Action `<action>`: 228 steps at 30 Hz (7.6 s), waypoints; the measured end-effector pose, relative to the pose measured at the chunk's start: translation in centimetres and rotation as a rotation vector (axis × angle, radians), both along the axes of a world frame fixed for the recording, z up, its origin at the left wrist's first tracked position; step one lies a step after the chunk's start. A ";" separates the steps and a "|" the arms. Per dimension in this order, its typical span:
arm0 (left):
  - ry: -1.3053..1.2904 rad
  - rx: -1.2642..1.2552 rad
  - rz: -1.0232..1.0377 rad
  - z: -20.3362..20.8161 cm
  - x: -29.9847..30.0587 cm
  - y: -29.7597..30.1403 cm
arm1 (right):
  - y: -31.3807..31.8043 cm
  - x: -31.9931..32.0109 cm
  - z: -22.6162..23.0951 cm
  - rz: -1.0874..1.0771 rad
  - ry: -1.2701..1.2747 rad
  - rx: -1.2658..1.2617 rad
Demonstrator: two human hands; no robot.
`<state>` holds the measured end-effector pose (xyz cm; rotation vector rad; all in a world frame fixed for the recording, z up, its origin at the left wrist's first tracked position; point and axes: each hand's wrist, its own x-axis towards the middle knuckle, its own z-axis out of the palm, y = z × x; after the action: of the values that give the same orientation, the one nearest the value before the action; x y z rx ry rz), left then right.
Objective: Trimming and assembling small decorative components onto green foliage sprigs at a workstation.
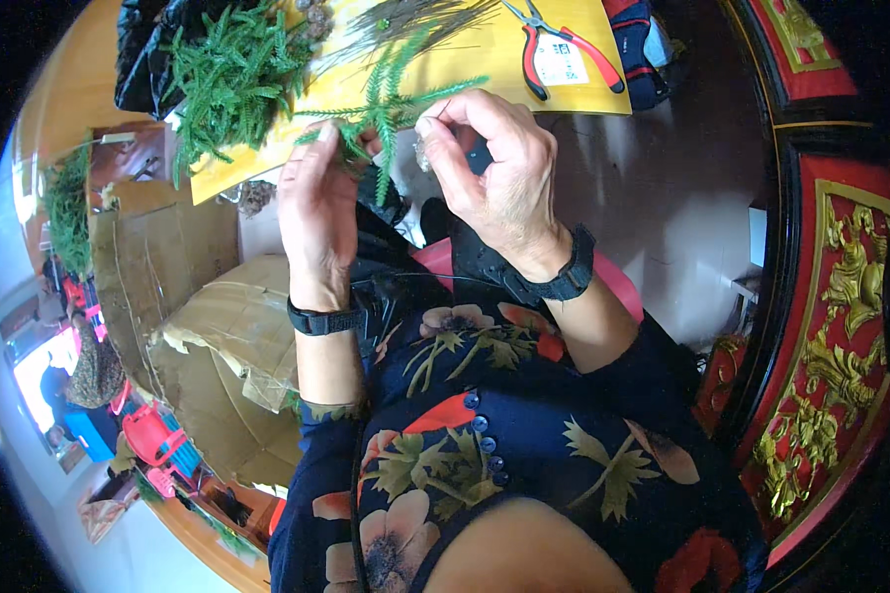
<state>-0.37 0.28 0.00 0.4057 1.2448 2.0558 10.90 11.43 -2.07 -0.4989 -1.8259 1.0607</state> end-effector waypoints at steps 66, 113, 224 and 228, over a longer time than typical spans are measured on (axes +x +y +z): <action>-0.091 -0.211 0.068 -0.9 0.3 -0.5 | -1.4 -0.6 -0.4 0.217 -0.081 -0.089; 0.534 -0.307 0.023 -0.4 2.0 -1.4 | 0.0 0.0 1.0 0.469 -0.154 -0.495; 0.380 0.069 -0.223 1.4 -3.2 -3.7 | 3.5 -0.7 6.5 0.502 -0.648 0.553; 0.428 0.138 -0.252 1.0 -3.6 -3.6 | 4.0 -1.0 6.5 0.492 -0.664 0.572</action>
<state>-3.96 -3.29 0.97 1.0564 1.2171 1.8980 9.95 15.39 4.47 -0.0358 -2.8162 0.6417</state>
